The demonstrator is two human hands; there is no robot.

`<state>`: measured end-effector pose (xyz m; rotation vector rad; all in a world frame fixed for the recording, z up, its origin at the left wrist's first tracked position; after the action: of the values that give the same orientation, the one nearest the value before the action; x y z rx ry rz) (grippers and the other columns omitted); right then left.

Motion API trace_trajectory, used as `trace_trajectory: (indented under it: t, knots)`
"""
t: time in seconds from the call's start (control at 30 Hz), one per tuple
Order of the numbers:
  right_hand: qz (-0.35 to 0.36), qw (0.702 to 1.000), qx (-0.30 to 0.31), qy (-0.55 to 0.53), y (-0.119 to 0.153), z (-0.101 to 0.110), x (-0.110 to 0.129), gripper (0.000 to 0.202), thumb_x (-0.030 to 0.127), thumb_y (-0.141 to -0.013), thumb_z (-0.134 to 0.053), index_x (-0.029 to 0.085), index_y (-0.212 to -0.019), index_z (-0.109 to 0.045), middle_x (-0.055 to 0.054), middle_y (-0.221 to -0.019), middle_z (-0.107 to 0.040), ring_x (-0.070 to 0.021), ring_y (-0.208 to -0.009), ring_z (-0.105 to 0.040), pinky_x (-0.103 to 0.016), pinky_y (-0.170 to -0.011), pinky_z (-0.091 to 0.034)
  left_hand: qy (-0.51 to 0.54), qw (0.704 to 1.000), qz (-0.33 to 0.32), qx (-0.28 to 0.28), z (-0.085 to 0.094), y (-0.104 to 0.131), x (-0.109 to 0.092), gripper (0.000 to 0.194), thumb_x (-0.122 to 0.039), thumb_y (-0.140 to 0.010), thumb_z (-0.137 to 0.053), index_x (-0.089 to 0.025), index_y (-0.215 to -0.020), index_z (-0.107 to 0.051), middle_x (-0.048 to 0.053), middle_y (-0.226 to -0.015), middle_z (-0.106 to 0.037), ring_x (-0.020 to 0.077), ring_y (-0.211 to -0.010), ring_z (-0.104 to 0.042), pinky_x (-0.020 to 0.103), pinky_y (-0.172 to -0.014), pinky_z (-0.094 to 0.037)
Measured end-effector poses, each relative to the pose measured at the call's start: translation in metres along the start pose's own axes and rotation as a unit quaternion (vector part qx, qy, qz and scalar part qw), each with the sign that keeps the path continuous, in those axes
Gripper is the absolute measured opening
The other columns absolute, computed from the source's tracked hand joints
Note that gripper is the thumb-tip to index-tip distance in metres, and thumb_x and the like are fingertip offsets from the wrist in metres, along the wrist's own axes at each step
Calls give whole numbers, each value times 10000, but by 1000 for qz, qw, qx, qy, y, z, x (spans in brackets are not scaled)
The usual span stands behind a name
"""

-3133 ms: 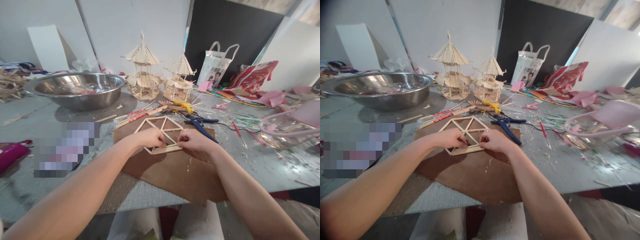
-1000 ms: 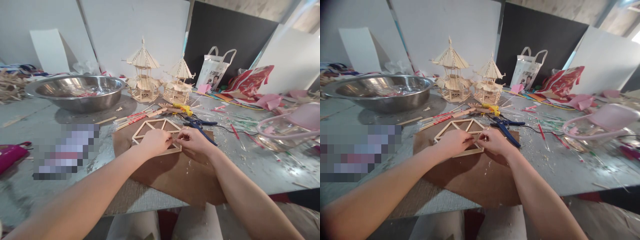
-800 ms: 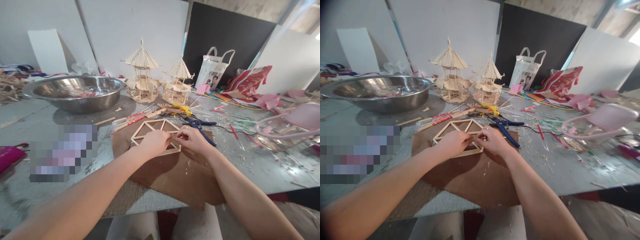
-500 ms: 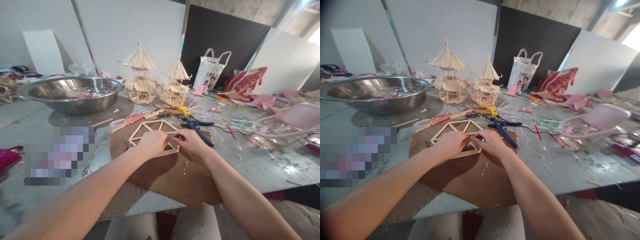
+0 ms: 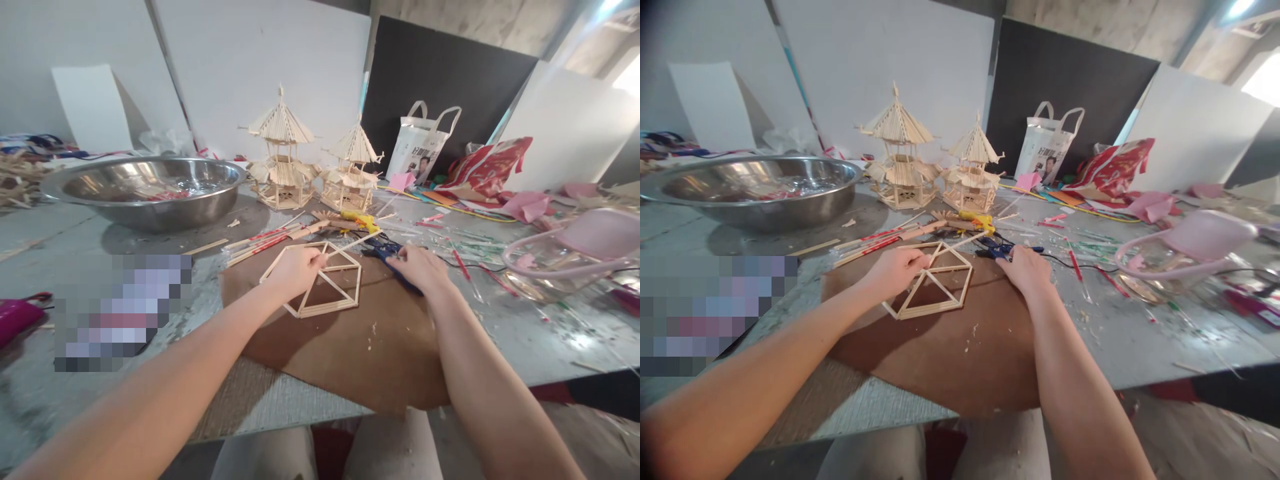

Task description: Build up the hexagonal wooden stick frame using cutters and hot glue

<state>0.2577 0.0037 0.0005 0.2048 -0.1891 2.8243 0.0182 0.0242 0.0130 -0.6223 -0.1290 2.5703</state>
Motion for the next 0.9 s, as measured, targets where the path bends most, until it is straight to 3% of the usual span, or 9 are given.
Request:
trace_trajectory:
  t: [0.07, 0.17, 0.33, 0.53, 0.73, 0.9]
  knots:
    - [0, 997, 71, 35, -3, -6, -4, 422, 540, -675, -460, 202, -898, -578, -121, -976, -598, -289, -890, -549, -379, -664, -405, 48, 999, 18, -9, 2, -1, 3, 389, -425, -778, -320, -165, -645, -577, -27, -456, -453, 91, -416, -385, 217, -452, -256]
    - [4, 993, 100, 59, -5, -12, -3, 357, 458, -697, -466, 191, -900, -587, -128, -992, -598, -289, -902, -556, -369, -662, -412, 90, 995, 41, -32, 4, -2, 7, 360, -416, -759, -350, -164, -618, -565, -47, -409, -361, 83, -385, -328, 214, -434, -240]
    - [-33, 996, 67, 53, -6, -6, -6, 327, 374, -729, -414, 169, -912, -593, -138, -959, -613, -273, -869, -576, -350, -657, -414, 152, 984, 51, -79, 4, -4, 13, 346, -420, -759, -350, -161, -634, -543, -44, -453, -391, 83, -414, -344, 209, -442, -266]
    - [-25, 998, 8, 53, -2, 13, -15, 439, 524, -644, -494, 209, -938, -580, -115, -932, -617, -279, -866, -558, -345, -642, -398, 240, 958, 51, -145, 1, -10, 24, 341, -428, -772, -345, -149, -662, -507, -29, -538, -436, 73, -467, -370, 193, -467, -303]
    - [-4, 999, -30, 40, 0, 22, -14, 387, 537, -660, -477, 280, -916, -614, -77, -870, -632, -251, -788, -564, -315, -592, -378, 287, 944, 48, -154, 1, -9, 23, 324, -428, -771, -343, -156, -676, -490, -20, -572, -458, 73, -472, -380, 193, -463, -314]
    - [-16, 997, -62, 32, -1, 28, -21, 404, 549, -661, -454, 267, -892, -627, -79, -817, -630, -249, -776, -556, -299, -570, -362, 316, 935, 56, -152, 6, -6, 15, 294, -397, -778, -348, -161, -631, -445, -31, -537, -430, 62, -427, -354, 191, -425, -287]
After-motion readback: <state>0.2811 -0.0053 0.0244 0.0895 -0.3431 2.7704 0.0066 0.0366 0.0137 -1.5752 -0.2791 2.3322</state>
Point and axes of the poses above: each hand's wrist, its own y-axis away from the middle knuckle, its own z-axis out of the back of the hand, x = y × z, the point moved 1 cm from there along -y, towards the middle knuckle
